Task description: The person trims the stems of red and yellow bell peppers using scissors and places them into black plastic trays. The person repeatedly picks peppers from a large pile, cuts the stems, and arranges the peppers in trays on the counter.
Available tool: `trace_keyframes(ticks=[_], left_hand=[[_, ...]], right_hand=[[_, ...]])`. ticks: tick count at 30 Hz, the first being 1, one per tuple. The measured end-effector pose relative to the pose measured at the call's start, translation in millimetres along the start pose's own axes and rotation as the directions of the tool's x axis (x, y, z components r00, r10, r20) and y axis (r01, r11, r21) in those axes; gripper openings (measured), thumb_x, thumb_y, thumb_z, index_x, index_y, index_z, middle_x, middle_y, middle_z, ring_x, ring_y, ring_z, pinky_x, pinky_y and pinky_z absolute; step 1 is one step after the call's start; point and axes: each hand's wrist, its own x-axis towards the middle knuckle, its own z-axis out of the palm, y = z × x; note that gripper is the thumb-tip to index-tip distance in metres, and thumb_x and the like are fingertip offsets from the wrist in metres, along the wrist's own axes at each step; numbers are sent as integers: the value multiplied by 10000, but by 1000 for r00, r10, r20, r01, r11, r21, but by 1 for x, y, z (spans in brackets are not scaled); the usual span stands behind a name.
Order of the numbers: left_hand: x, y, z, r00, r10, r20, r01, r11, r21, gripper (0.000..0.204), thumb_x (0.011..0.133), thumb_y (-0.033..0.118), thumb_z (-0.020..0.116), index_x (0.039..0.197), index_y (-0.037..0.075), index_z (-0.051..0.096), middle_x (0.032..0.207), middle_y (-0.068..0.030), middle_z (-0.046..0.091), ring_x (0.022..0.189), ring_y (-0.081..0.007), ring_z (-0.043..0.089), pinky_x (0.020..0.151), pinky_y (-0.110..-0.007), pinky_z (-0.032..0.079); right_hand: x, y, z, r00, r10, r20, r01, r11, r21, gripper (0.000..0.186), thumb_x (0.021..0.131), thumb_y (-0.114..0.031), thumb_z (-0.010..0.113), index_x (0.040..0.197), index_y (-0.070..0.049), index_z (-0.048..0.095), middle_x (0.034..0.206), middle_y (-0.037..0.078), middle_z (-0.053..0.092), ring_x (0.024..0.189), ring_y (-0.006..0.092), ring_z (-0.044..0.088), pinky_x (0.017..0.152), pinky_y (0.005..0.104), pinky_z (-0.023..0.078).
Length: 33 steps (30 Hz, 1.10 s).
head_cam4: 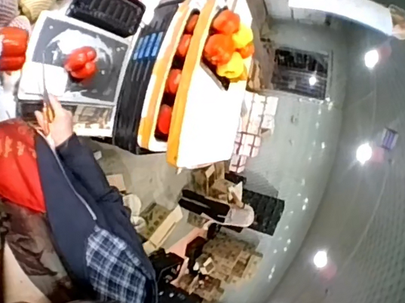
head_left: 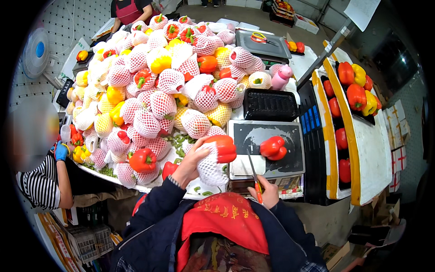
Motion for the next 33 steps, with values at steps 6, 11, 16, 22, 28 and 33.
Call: trace_keyframes(ticks=[6,11,16,22,28,33], left_hand=[[76,14,41,998,-44,46,-14,547,837,738,768,374,797,1325,-28,525,1168,-162,649,1069,-224,637,941,-322,500],[103,-16,74,979,36,199,-201,62,978,764,762,382,795,1390,49,516,1296,-265,543,1175,-399,572,1013,-411,468],[94,-35,70,956,180,233,-256,118,959,777,787,270,809,1442,65,444,1214,-219,554,1113,-374,583,945,-419,484],[48,-18,37,918,303,256,-316,171,933,451,848,72,717,1275,20,582,1033,-151,626,993,-284,618,883,-357,486],[-16,12,-14,894,440,-89,-61,317,946,216,865,74,690,1053,-30,682,973,-137,712,922,-214,679,831,-311,514],[-46,41,-55,585,809,-61,67,26,997,479,828,106,733,1258,-4,553,1137,-179,573,1041,-312,582,915,-368,476]], right_hand=[[-30,3,-17,968,214,-128,-188,964,188,477,814,-63,758,1265,-28,608,704,30,621,641,67,592,590,251,477],[-33,2,-20,947,272,-171,-233,948,218,478,831,-73,767,1269,-14,584,687,22,629,614,60,580,584,246,486],[-33,6,-15,952,250,-176,-214,956,201,483,825,-72,768,1270,-18,589,696,34,637,623,71,596,590,250,488],[-25,-9,-17,967,177,-182,-150,977,151,507,799,-49,767,1272,-14,590,696,44,632,612,100,607,596,262,492],[-16,-13,-5,987,148,-67,-129,964,232,494,789,-56,767,1252,1,603,698,58,635,612,110,611,595,268,494],[-8,-24,5,995,96,-32,-89,979,184,474,783,-68,768,1228,9,623,683,49,627,597,108,602,585,267,489]])
